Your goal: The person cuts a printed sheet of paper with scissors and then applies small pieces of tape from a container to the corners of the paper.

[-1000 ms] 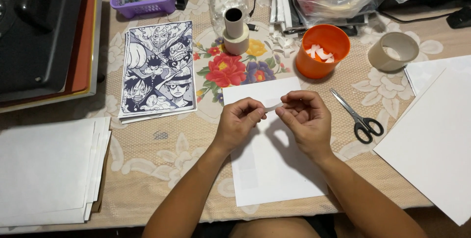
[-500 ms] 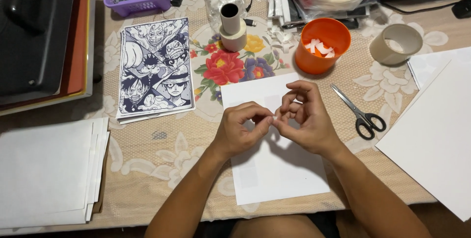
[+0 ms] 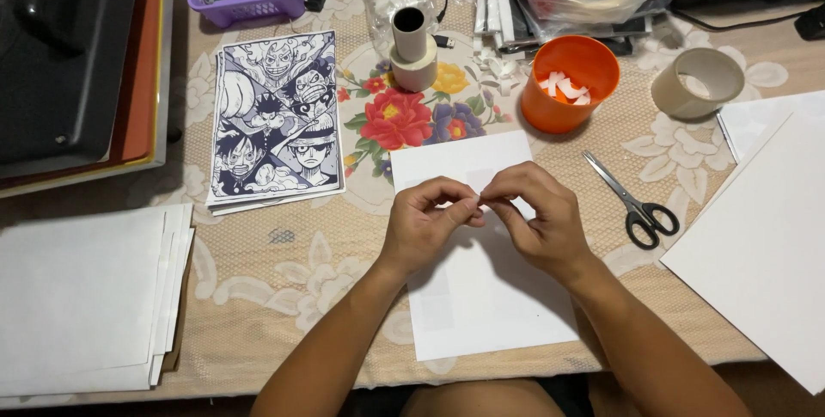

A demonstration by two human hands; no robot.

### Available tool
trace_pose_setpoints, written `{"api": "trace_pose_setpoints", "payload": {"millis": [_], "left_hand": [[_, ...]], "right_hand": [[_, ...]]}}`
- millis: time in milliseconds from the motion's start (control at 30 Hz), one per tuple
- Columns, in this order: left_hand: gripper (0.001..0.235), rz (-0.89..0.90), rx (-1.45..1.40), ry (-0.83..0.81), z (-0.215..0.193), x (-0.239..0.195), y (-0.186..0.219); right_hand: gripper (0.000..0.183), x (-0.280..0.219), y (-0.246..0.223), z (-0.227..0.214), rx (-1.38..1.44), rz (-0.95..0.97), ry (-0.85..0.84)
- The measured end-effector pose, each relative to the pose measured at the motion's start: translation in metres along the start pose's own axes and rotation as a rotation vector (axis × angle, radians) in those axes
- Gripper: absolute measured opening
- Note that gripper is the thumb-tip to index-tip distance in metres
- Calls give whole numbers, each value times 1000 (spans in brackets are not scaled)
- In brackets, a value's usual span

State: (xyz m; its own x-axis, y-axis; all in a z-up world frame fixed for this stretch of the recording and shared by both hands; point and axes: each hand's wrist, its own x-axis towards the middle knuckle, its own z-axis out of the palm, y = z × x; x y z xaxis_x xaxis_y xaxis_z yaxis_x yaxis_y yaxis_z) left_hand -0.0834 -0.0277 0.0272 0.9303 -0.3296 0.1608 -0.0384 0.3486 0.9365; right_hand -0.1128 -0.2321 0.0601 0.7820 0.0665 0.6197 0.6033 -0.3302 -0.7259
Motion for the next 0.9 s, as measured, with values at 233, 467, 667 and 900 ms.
{"api": "trace_pose_setpoints", "payload": {"millis": [233,467,667,900], "left_hand": [[6,61,168,-43,-6,1,14],[7,82,207,-49,-6,2,16],[5,98,280,-50,-12,4,7],[7,141,300,-51,-10,4,14]], "right_hand": [[11,3,-5,-2,-13,-18,-63],[11,5,-6,-3,-6,-16,-90],[9,4,-6,-3,-20,-38,-98],[13,1,-3,0,-48,-64,-45]]}}
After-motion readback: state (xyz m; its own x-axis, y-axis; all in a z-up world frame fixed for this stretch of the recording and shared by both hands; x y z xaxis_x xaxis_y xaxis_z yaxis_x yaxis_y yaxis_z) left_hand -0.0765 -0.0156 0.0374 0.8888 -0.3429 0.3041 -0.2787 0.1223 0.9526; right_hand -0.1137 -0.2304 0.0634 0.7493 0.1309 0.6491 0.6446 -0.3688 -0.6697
